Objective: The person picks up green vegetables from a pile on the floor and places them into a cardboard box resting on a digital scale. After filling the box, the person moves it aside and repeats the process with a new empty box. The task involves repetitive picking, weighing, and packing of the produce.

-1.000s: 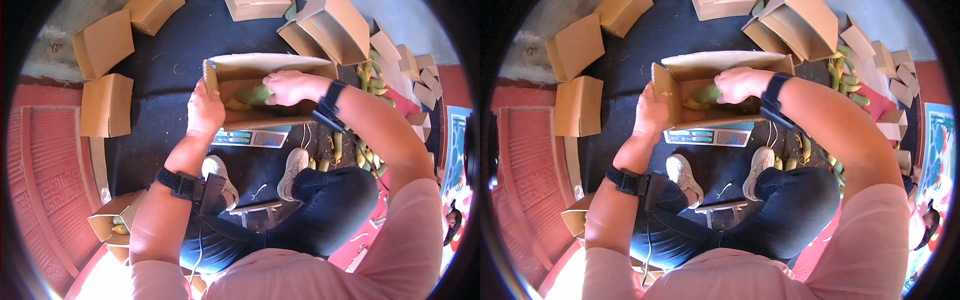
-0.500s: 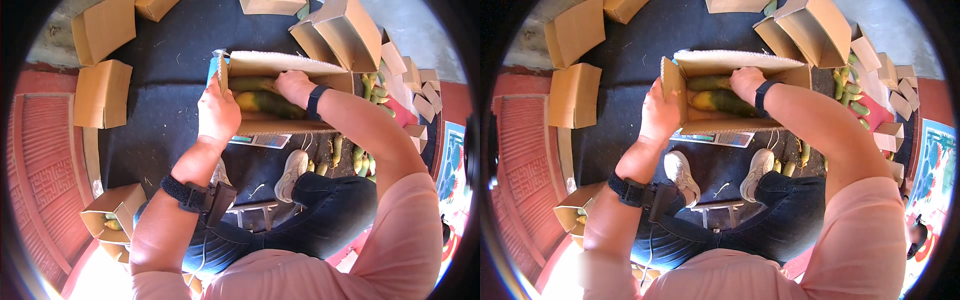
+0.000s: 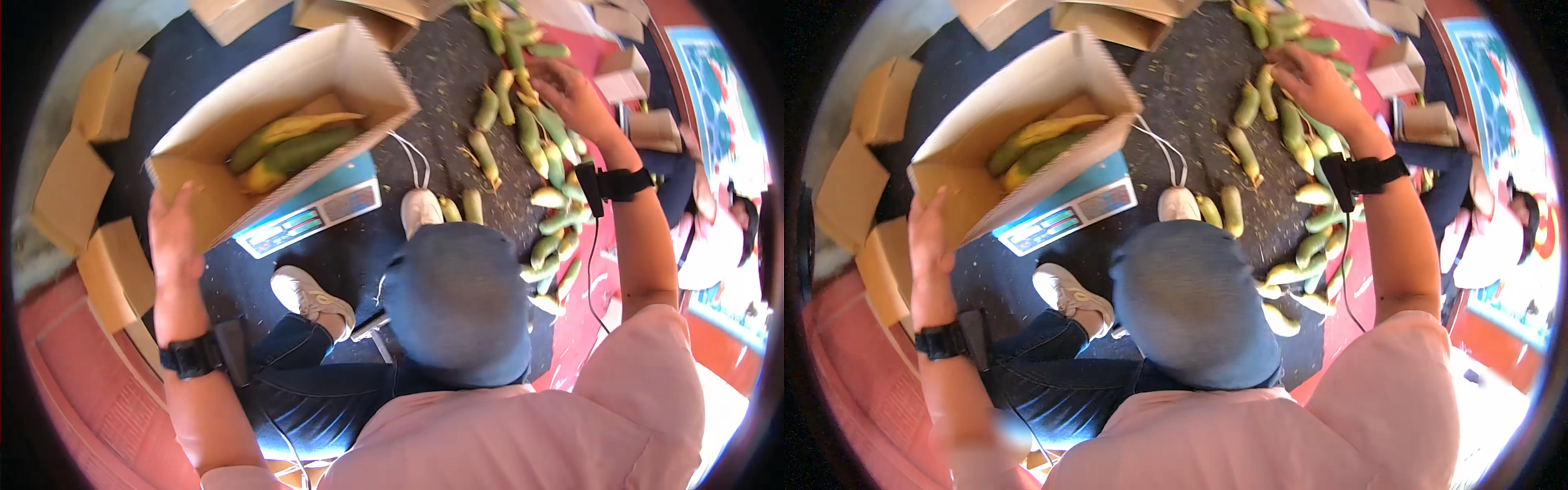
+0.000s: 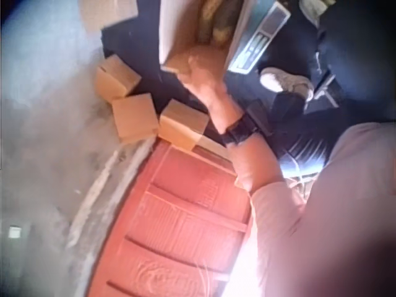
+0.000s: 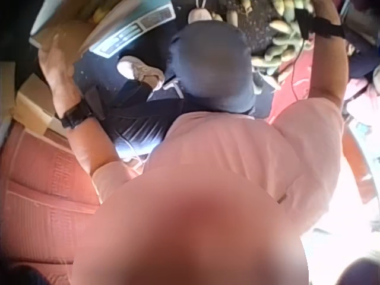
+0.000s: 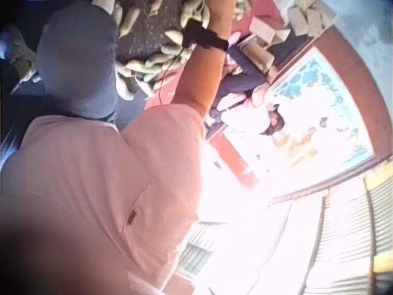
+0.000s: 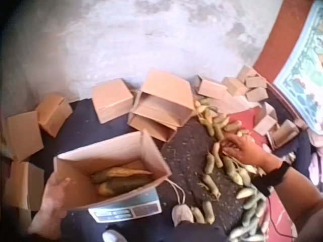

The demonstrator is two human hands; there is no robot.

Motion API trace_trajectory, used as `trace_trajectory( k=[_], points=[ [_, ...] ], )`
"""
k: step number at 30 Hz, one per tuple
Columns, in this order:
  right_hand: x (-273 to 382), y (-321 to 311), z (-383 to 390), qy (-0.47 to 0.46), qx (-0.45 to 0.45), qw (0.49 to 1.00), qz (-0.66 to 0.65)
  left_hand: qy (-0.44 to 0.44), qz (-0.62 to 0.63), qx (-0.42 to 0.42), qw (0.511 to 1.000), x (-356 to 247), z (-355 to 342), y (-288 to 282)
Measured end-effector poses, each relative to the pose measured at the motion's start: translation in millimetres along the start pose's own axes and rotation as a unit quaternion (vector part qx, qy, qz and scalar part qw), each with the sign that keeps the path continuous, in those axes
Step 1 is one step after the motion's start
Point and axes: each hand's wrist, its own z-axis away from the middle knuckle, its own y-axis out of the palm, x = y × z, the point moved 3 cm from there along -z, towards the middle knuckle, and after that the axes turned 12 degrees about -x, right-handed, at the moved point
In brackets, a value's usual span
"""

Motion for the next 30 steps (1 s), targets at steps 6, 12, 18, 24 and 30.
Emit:
trace_trajectory(
  k=[6,12,18,24,30],
  points=[
    [-187,24,252,0.328,0.112,0.929,0.131,-0.004,-0.047,0.005,0.999,-12,5,-7],
    [-261,128,534,0.737,-0.013,0.614,-0.282,0.020,-0.056,0.012,0.998,-19,-2,6],
    [-189,252,540,0.812,0.096,0.573,-0.049,0.066,-0.131,-0.025,0.989,-24,5,12],
    [-187,278,512,0.764,0.094,0.621,0.143,0.071,-0.179,-0.039,0.981,-32,2,-6],
    [-159,255,516,0.874,-0.091,0.413,-0.238,0.010,-0.141,0.013,0.990,-18,-10,-19]
  ],
)
